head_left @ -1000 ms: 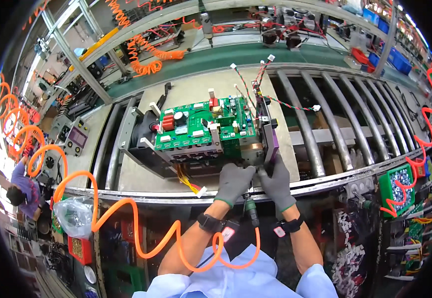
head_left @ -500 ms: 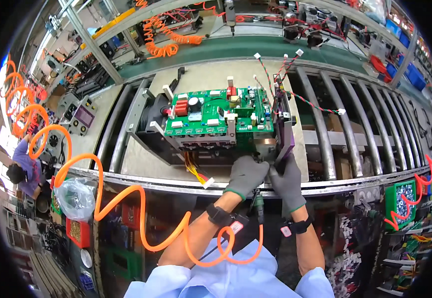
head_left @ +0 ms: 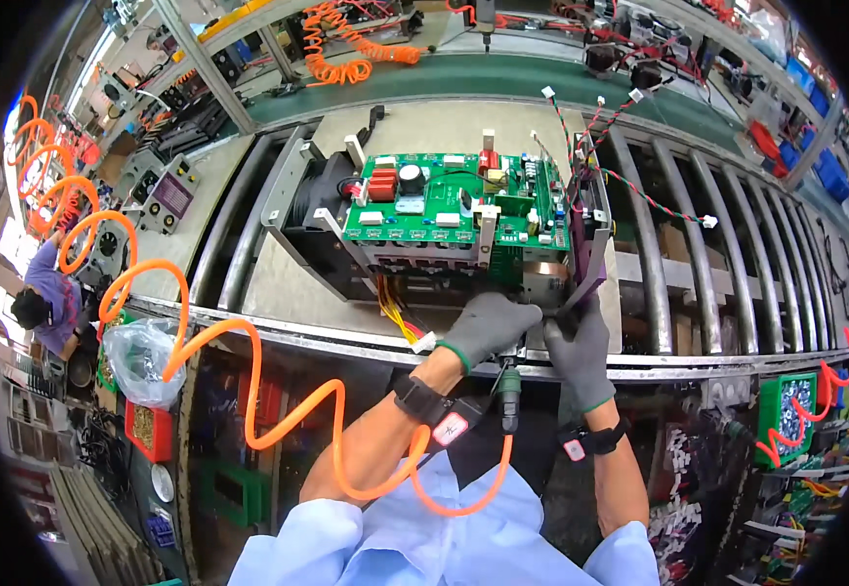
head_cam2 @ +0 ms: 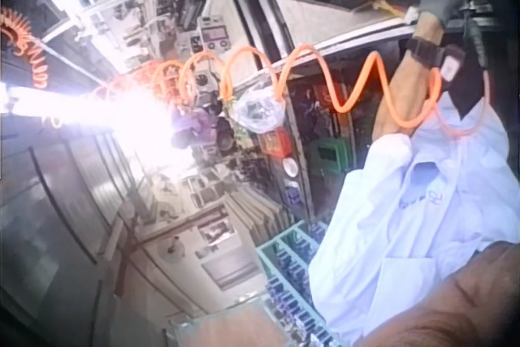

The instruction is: Assembling an electronic power unit by installing fans, capacitors, and circuit boards using a power screwdriver.

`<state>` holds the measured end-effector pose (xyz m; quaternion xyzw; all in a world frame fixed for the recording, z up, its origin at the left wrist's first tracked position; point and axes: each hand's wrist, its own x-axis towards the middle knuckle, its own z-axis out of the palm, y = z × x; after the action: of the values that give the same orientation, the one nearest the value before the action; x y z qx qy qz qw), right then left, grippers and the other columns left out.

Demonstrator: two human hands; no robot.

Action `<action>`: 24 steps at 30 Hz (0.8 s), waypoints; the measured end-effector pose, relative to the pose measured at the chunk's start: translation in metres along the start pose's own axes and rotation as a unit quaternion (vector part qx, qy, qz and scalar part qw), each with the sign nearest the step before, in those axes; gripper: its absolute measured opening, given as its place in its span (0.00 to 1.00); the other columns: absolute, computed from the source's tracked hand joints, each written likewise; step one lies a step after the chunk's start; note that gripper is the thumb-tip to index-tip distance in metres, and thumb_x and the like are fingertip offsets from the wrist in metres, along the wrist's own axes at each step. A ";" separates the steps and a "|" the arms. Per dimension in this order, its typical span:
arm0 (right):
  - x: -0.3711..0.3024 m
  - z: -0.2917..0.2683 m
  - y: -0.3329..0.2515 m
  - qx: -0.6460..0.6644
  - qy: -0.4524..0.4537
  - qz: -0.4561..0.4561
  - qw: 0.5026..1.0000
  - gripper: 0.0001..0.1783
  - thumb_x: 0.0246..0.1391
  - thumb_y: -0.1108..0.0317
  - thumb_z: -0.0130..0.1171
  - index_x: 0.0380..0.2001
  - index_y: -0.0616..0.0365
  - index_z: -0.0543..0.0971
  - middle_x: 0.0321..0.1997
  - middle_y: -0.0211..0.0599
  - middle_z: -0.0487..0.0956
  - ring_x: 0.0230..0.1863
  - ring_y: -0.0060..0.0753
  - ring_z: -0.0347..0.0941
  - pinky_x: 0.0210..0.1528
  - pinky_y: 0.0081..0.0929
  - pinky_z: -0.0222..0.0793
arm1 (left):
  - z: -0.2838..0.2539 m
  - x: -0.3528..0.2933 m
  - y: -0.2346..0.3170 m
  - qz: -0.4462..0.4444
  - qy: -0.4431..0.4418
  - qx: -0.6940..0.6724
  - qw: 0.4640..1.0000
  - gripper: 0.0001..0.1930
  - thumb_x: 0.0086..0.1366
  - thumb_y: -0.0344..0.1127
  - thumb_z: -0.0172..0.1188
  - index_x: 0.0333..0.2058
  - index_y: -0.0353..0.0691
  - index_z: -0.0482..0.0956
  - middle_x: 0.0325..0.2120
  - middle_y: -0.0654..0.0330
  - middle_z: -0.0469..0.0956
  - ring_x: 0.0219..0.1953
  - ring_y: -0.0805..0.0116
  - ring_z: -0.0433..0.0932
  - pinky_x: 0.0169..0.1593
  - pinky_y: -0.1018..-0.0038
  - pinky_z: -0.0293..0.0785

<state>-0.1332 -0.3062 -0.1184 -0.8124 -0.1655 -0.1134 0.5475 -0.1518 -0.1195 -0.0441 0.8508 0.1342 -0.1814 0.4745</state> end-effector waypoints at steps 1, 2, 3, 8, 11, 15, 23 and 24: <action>0.000 0.000 -0.001 -0.008 0.001 0.001 1.000 0.34 0.50 0.70 0.64 0.62 0.63 0.69 0.46 0.52 0.83 0.45 0.51 0.82 0.49 0.40 0.78 | 0.000 0.001 0.001 0.002 -0.010 0.006 1.000 0.30 0.60 0.59 0.59 0.29 0.30 0.84 0.24 0.46 0.83 0.31 0.51 0.83 0.40 0.60 0.77; 0.000 0.000 -0.001 -0.006 0.002 0.004 1.000 0.34 0.49 0.70 0.64 0.62 0.63 0.69 0.46 0.52 0.83 0.45 0.51 0.82 0.49 0.40 0.78 | 0.000 0.001 0.001 0.007 -0.012 0.012 1.000 0.30 0.60 0.59 0.58 0.29 0.30 0.84 0.25 0.45 0.83 0.32 0.50 0.83 0.41 0.60 0.77; 0.001 0.001 -0.001 -0.004 0.002 0.007 1.000 0.35 0.49 0.70 0.63 0.62 0.63 0.69 0.46 0.52 0.83 0.45 0.52 0.82 0.49 0.40 0.78 | 0.000 0.002 0.001 0.011 -0.015 0.017 1.000 0.30 0.60 0.59 0.58 0.30 0.30 0.84 0.25 0.45 0.83 0.32 0.50 0.83 0.42 0.59 0.77; 0.000 0.001 -0.002 -0.003 0.008 -0.001 1.000 0.34 0.49 0.70 0.63 0.61 0.64 0.69 0.45 0.52 0.83 0.44 0.52 0.83 0.47 0.40 0.78 | -0.007 -0.003 0.003 0.005 -0.030 0.034 0.999 0.29 0.60 0.58 0.56 0.32 0.31 0.85 0.28 0.41 0.83 0.35 0.46 0.84 0.45 0.57 0.77; 0.000 -0.001 -0.002 -0.007 0.016 -0.012 1.000 0.34 0.48 0.70 0.62 0.61 0.64 0.70 0.43 0.51 0.83 0.42 0.53 0.83 0.46 0.41 0.79 | -0.011 -0.004 0.005 0.008 -0.039 0.071 0.997 0.29 0.60 0.58 0.55 0.33 0.30 0.85 0.29 0.40 0.83 0.37 0.44 0.84 0.46 0.56 0.77; 0.000 0.000 -0.002 -0.014 0.017 -0.019 1.000 0.34 0.48 0.70 0.62 0.61 0.64 0.70 0.41 0.50 0.83 0.41 0.52 0.83 0.44 0.42 0.79 | -0.013 -0.003 0.006 0.022 -0.049 0.093 0.994 0.28 0.60 0.56 0.55 0.32 0.30 0.85 0.29 0.39 0.83 0.37 0.41 0.83 0.44 0.57 0.77; 0.001 0.000 -0.002 -0.028 0.011 -0.022 0.999 0.38 0.48 0.70 0.62 0.65 0.64 0.68 0.45 0.52 0.83 0.44 0.53 0.83 0.47 0.42 0.79 | -0.008 -0.001 0.005 0.012 -0.027 0.079 0.996 0.28 0.61 0.54 0.52 0.34 0.30 0.85 0.32 0.36 0.82 0.40 0.38 0.83 0.47 0.55 0.77; 0.001 0.000 -0.003 -0.024 0.009 -0.025 0.999 0.38 0.48 0.70 0.62 0.65 0.64 0.68 0.46 0.52 0.83 0.45 0.53 0.83 0.47 0.42 0.79 | -0.008 -0.001 0.005 0.020 -0.029 0.078 0.996 0.29 0.61 0.55 0.53 0.34 0.30 0.85 0.32 0.36 0.82 0.41 0.38 0.83 0.48 0.55 0.77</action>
<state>-0.1336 -0.3057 -0.1157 -0.8198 -0.1776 -0.1385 0.5265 -0.1494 -0.1152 -0.0365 0.8822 0.0889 -0.2069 0.4136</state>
